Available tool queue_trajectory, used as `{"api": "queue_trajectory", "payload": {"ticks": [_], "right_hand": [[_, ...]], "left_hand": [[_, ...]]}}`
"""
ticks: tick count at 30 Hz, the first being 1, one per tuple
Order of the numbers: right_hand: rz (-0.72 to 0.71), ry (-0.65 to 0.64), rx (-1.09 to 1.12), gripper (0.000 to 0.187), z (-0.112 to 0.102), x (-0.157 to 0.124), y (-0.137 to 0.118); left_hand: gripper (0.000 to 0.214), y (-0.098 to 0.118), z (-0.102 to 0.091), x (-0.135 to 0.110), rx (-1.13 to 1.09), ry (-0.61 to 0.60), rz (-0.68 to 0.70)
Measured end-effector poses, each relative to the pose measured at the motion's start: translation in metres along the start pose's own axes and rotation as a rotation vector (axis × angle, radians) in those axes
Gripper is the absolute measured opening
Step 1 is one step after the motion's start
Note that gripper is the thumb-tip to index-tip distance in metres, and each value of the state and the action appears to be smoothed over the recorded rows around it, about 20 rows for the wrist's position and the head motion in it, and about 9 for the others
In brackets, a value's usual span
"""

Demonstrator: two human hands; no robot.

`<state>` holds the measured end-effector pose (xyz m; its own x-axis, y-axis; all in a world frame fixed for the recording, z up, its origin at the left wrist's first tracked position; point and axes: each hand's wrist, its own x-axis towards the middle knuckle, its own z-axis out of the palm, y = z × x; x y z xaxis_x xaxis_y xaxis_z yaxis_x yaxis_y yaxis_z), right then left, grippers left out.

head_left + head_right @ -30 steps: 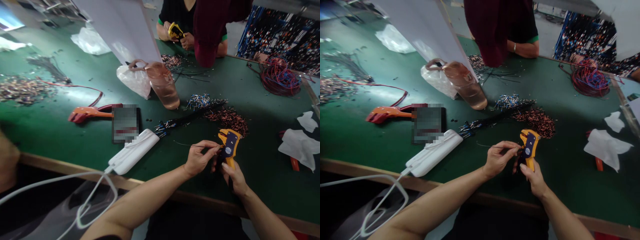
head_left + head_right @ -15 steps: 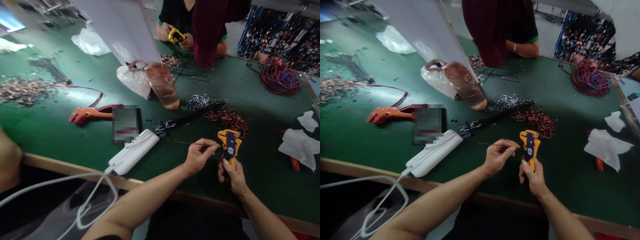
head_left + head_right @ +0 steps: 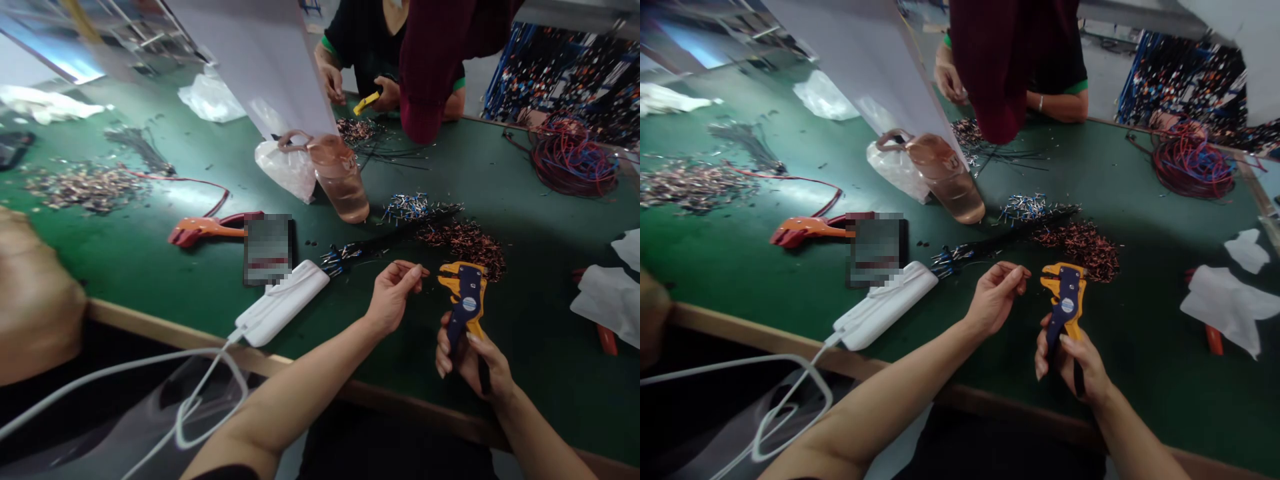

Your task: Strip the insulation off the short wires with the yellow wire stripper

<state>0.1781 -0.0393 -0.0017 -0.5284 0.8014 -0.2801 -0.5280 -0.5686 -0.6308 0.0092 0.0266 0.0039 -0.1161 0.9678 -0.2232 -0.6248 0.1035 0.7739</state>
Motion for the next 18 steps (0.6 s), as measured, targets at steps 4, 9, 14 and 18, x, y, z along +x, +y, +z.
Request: {"api": "queue_trajectory", "payload": {"ticks": [4, 9, 14, 18], "right_hand": [[0.011, -0.039, 0.025, 0.038, 0.0015, -0.0003, 0.001], [0.023, -0.068, 0.044, 0.038, 0.0024, -0.0005, 0.0023], [0.026, -0.078, 0.059, 0.037, 0.0014, -0.0002, 0.0033], [0.024, -0.08, 0.037, 0.039, 0.0018, -0.0009, 0.0035]], "left_hand": [[0.035, -0.0004, 0.0004, -0.0009, -0.06, -0.015, -0.071], [0.036, -0.0026, 0.0007, -0.002, -0.113, -0.031, -0.159], [0.034, -0.0056, -0.0003, -0.0016, -0.16, -0.011, -0.205], [0.035, -0.0069, -0.0009, -0.001, -0.178, -0.006, -0.222]]}}
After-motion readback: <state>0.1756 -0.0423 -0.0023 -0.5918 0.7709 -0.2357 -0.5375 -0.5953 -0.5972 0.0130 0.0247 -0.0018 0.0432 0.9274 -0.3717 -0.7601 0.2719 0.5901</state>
